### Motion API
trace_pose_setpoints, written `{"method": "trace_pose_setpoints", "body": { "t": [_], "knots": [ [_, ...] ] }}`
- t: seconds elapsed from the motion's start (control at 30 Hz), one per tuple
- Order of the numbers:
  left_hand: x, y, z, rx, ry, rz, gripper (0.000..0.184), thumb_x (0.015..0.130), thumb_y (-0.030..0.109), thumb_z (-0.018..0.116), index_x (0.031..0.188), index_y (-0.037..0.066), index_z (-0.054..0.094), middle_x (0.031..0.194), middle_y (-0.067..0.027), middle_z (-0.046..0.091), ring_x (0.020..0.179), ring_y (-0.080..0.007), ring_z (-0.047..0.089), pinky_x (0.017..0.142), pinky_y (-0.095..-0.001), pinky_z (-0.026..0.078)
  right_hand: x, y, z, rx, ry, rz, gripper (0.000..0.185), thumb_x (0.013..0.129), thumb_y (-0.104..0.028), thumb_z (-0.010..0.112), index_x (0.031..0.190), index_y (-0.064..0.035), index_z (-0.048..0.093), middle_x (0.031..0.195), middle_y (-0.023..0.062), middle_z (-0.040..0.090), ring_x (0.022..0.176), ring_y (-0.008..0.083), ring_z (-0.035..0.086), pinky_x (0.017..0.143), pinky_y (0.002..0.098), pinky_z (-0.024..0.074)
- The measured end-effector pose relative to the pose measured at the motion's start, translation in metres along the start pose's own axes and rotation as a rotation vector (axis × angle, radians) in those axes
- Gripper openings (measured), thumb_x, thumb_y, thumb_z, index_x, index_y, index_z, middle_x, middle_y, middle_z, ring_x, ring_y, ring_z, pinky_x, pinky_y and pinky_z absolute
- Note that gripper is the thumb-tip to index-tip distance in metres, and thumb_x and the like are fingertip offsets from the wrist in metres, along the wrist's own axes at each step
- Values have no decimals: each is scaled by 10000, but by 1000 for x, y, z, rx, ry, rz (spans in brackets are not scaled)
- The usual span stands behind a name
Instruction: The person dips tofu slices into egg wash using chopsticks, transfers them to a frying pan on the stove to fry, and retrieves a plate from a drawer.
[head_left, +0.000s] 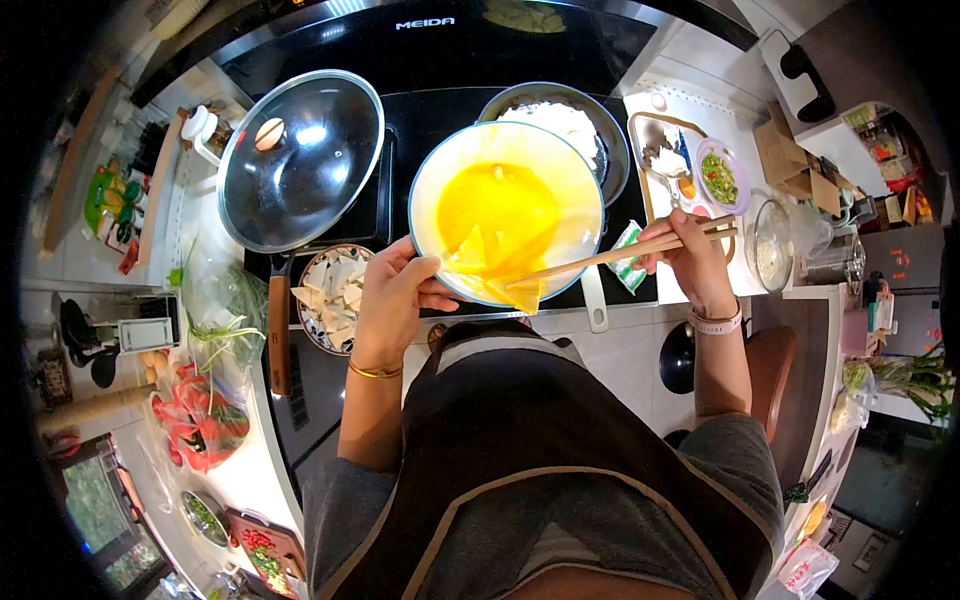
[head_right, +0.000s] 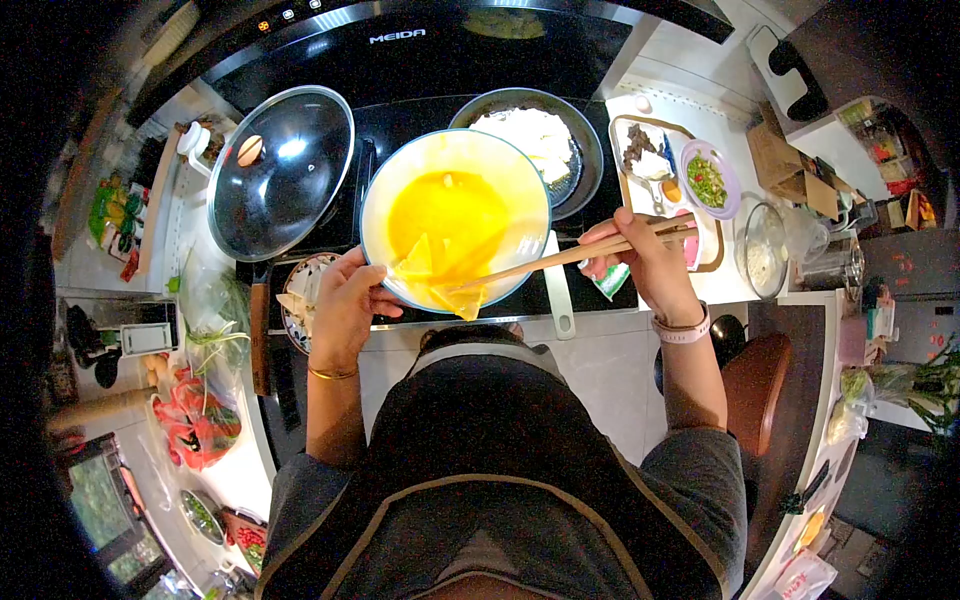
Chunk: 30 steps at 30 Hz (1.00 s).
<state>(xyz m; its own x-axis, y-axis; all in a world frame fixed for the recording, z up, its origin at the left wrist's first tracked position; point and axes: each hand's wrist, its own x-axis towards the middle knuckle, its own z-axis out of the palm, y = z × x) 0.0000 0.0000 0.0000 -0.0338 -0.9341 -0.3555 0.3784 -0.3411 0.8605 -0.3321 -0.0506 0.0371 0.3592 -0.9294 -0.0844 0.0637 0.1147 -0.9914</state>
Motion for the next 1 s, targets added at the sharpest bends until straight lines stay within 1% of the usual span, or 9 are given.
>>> {"method": "trace_pose_setpoints", "body": {
  "t": [0.07,0.2,0.27,0.3,0.37,0.53,0.6,0.83,1.0],
  "knots": [
    [0,1,0,-28,-4,19,280,848,66,493,1092,-60,544,910,-156,670,613,-161,672,482,-220,558,1,-1,4,95,61,82,439,950,-303,448,870,83,641,747,150,644,589,187,619,604,347,568],
    [5,9,-1,-7,4,19,270,849,60,488,1081,-65,547,894,-157,671,605,-157,670,484,-221,560,7,6,5,199,55,114,463,957,-328,435,872,79,638,778,159,630,610,184,623,591,335,567],
    [7,7,-3,-5,4,21,269,850,58,485,1079,-66,548,883,-159,671,602,-157,669,485,-218,558,6,11,-1,151,-89,3,486,949,-366,446,881,69,652,817,161,617,643,209,629,613,340,568],
    [7,8,-3,-5,4,20,269,850,58,485,1079,-66,548,883,-159,671,602,-157,669,485,-218,558,6,12,-3,152,-89,3,486,949,-366,446,881,69,652,817,161,617,643,209,629,613,340,568],
    [6,10,1,-12,12,23,266,851,56,482,1074,-72,549,882,-164,671,601,-161,669,485,-220,558,4,12,-7,-31,-207,-132,495,933,-394,470,884,56,670,846,151,609,695,232,634,644,334,565],
    [6,12,6,1,10,43,269,851,55,480,1072,-86,545,882,-169,669,600,-161,669,488,-222,561,3,5,-9,-280,-214,-288,514,911,-429,500,890,52,681,801,153,628,721,226,607,664,315,508],
    [5,13,8,-11,0,39,271,852,54,479,1072,-90,544,881,-170,668,601,-160,669,489,-223,563,1,7,-9,-257,-164,-288,539,902,-450,506,893,61,678,762,162,636,700,223,590,656,318,488],
    [-3,12,13,43,5,41,276,873,67,479,1101,-74,545,907,-159,670,640,-154,676,511,-216,563,-4,24,-10,-44,-133,-264,530,918,-427,489,856,68,668,795,178,630,684,234,604,639,327,495],
    [-9,13,16,69,-23,32,262,896,78,477,1109,-54,553,926,-149,673,668,-145,680,531,-208,561,-8,29,-8,46,-71,-200,525,924,-421,478,903,74,649,809,178,626,686,237,620,629,331,502]
  ]
}}
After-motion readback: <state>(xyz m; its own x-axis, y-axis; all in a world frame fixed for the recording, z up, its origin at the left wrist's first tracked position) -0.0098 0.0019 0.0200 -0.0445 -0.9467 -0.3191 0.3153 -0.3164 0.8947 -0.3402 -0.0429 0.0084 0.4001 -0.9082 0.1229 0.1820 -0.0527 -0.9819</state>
